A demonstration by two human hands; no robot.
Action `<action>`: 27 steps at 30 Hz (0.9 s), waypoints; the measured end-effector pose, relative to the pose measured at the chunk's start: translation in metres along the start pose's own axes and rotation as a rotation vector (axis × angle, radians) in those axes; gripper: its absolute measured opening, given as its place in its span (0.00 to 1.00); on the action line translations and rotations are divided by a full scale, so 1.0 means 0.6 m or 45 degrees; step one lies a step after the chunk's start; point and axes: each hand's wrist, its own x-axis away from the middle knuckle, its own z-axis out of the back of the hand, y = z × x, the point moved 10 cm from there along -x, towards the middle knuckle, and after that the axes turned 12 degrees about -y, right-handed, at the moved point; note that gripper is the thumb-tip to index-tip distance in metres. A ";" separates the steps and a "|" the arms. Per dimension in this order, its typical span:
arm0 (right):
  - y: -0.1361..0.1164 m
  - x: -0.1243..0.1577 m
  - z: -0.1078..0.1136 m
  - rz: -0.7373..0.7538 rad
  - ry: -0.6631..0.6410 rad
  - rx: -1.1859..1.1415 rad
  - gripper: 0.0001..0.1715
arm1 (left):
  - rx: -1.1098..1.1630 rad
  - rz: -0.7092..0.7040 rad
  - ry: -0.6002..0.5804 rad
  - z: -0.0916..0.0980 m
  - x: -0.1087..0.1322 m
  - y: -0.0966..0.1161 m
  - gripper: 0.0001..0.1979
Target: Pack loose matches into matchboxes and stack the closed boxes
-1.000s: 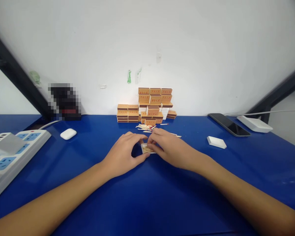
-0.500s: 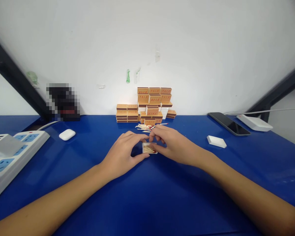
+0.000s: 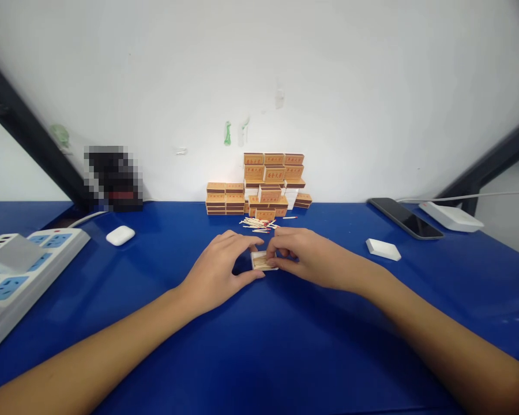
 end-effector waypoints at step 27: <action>0.012 0.006 0.037 -0.019 0.135 0.093 0.09 | 0.079 0.054 -0.173 -0.018 -0.003 0.003 0.23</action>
